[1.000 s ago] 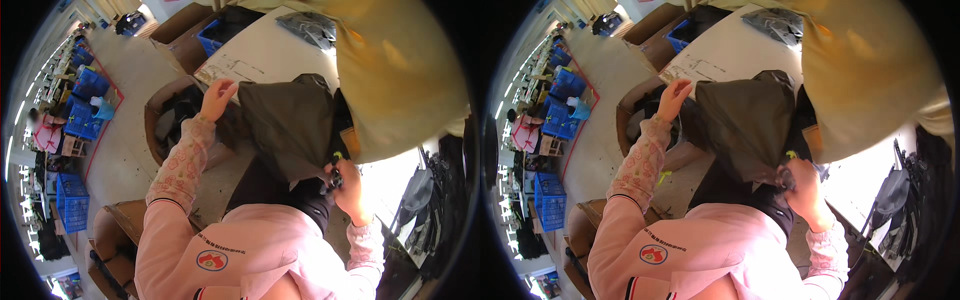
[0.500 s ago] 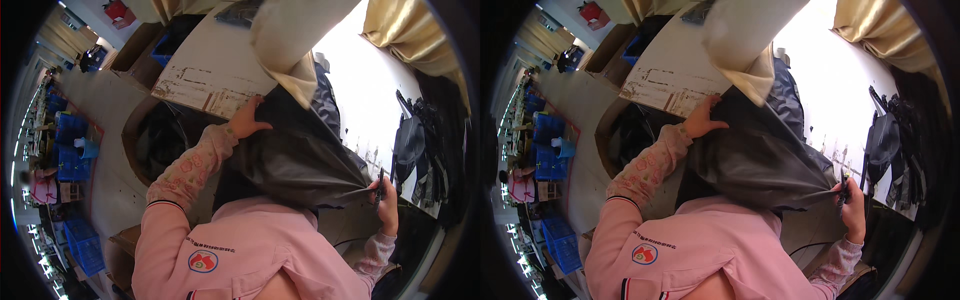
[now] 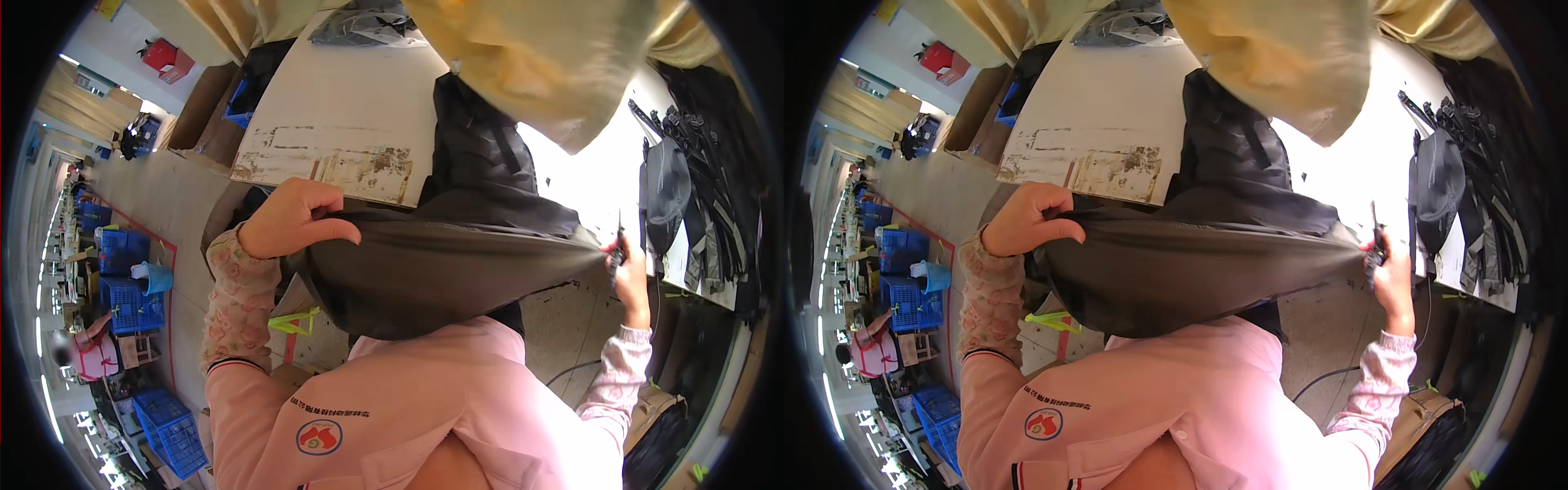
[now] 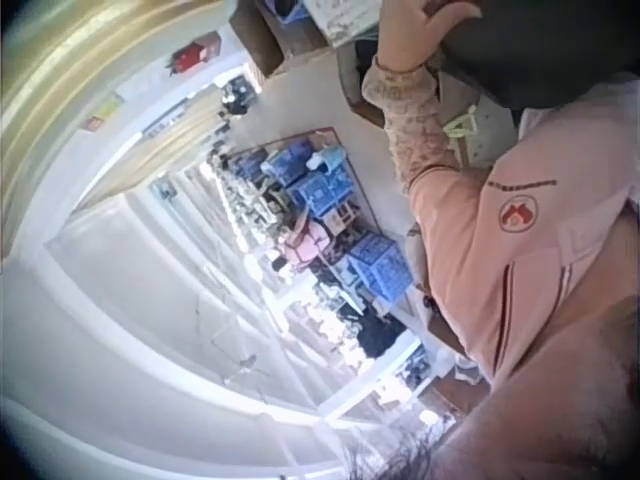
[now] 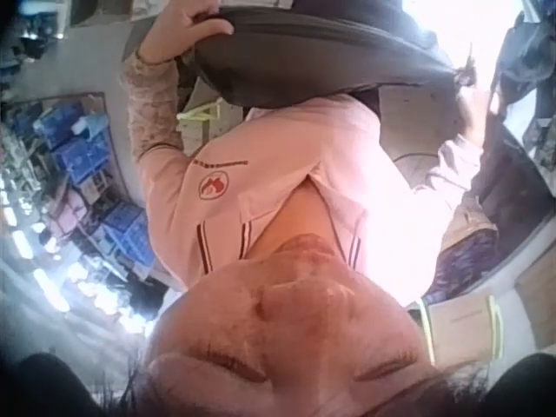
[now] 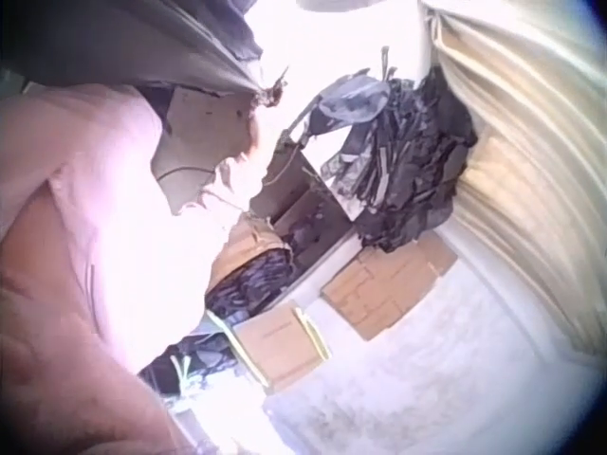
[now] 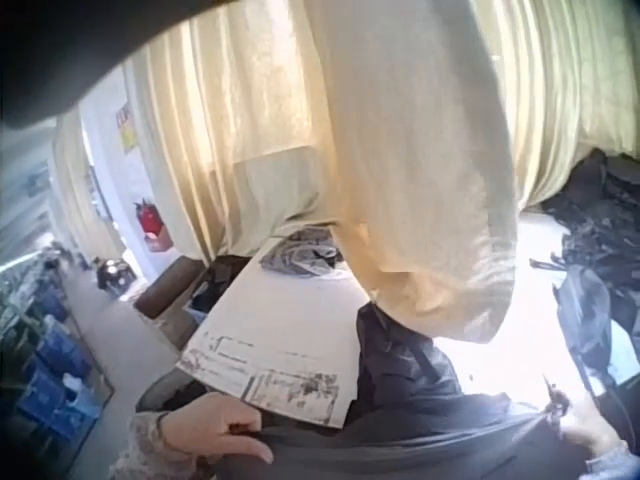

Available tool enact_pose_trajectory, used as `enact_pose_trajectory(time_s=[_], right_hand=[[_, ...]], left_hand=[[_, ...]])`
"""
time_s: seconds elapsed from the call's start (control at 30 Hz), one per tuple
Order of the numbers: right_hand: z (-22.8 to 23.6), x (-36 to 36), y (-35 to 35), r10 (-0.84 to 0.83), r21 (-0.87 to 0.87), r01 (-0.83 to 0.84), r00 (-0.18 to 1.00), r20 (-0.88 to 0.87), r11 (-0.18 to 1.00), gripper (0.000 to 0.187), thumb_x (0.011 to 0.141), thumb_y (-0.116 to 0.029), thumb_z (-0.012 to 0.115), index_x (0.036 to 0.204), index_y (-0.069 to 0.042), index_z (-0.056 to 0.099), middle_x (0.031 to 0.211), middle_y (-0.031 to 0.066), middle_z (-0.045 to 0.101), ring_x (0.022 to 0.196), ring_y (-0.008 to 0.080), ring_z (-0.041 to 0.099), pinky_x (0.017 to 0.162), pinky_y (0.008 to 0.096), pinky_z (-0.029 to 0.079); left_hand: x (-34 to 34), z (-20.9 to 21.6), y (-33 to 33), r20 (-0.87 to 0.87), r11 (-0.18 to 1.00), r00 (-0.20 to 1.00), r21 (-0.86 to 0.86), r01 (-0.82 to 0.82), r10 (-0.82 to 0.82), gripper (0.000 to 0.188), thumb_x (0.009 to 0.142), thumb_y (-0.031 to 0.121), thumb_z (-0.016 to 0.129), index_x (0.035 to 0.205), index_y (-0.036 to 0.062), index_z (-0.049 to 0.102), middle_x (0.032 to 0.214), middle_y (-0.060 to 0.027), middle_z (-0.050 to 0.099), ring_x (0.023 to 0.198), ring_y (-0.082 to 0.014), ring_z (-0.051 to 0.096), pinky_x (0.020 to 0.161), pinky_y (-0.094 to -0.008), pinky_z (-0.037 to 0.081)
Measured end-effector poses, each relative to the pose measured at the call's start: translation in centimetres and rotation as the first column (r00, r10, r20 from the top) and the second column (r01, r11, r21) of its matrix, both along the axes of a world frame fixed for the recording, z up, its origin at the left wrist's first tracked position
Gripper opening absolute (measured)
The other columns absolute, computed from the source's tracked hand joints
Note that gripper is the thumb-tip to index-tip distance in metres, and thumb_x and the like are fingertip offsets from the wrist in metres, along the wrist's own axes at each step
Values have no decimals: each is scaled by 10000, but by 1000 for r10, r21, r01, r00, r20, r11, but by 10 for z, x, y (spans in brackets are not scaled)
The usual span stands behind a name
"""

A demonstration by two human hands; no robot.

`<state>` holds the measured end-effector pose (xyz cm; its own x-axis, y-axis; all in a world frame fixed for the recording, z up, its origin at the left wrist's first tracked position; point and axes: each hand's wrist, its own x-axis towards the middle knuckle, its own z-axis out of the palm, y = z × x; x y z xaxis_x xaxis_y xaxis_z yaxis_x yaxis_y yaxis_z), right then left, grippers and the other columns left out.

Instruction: Cutting and trimming pieces of synthetic dark fabric using scissors at a workstation.

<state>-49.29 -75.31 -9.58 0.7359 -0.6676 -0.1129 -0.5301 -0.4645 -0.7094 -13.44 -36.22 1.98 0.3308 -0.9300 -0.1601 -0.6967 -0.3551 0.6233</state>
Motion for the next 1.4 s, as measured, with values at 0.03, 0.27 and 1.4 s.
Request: enact_pose_trajectory(time_s=[0.03,0.27,1.4], right_hand=[[-9,4,-2,30,-22,-29,999,44,999,198,781,17,579,978,16,599,743,48,581,684,135,529,650,283,436],[9,32,13,208,-180,-181,967,144,967,126,825,22,577,951,28,585,787,49,617,700,124,555,668,256,446],[-25,91,18,287,-33,-286,956,64,958,199,790,-38,688,941,0,564,776,95,608,711,166,577,700,300,476]], left_hand=[[5,-12,-1,-5,999,1000,17,-28,28,382,764,278,823,758,24,538,608,-40,474,562,-113,401,519,-290,352],[-18,-103,-3,-214,978,976,-193,-81,39,300,782,140,792,942,15,571,857,-48,577,756,-136,538,685,-276,460],[6,-157,28,-145,932,953,-294,214,-265,346,732,264,839,876,54,605,904,-53,587,835,-164,560,733,-288,445]])
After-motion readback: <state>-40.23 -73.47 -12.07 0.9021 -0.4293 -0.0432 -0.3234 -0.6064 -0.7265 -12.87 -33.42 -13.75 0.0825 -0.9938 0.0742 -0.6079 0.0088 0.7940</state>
